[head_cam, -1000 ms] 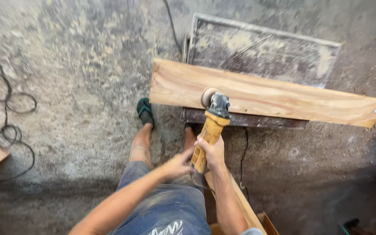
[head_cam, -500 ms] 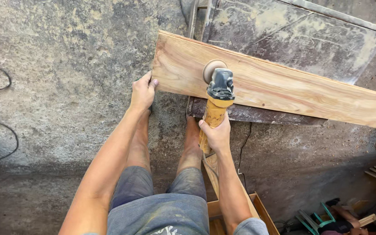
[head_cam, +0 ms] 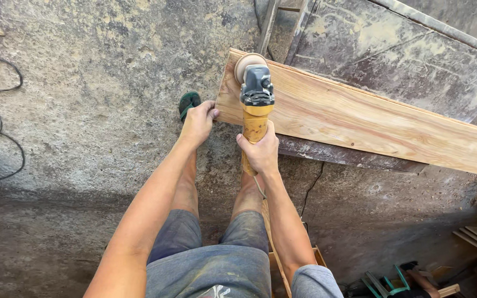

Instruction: The person uses an orbital sander to smooth the surface of a long wooden plank resting on a workbench. They move the sander back and forth along the length of the plank, occasionally adjusting their grip and the plank's position to cover different areas.

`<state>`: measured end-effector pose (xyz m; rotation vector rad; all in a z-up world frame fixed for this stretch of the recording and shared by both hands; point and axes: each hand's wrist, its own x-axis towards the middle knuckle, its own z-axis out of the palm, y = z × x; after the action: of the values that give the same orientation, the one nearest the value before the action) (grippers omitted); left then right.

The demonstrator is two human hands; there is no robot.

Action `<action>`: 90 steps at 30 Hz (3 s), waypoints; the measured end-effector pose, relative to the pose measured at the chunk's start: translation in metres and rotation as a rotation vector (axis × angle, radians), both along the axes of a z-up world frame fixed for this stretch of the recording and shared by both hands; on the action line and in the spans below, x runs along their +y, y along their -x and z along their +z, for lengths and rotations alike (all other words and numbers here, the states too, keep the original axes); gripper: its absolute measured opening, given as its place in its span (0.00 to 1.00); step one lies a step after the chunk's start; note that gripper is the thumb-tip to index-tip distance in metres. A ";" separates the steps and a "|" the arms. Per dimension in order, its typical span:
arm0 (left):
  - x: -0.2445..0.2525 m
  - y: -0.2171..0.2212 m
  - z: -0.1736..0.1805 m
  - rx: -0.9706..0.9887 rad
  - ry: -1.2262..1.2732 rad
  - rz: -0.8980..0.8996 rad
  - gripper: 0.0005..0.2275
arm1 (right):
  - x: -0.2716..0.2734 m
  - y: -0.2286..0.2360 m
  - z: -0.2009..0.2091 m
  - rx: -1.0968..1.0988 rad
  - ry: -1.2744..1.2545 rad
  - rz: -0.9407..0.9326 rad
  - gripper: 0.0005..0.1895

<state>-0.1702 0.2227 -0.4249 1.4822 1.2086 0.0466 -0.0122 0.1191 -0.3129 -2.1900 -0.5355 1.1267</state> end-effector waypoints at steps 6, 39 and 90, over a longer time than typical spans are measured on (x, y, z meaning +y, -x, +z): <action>0.002 -0.001 -0.002 -0.031 0.004 -0.012 0.09 | 0.018 0.014 -0.004 -0.010 0.028 0.015 0.29; 0.009 0.000 0.005 0.078 -0.011 -0.168 0.12 | -0.006 0.000 0.010 -0.082 0.159 -0.189 0.27; 0.015 -0.011 0.022 0.346 -0.078 -0.181 0.11 | -0.055 -0.076 0.004 -0.038 0.181 -0.242 0.32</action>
<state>-0.1590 0.2380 -0.4028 1.7106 1.3516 -0.2986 0.0634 0.0638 -0.3089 -2.3593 -0.1823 1.0384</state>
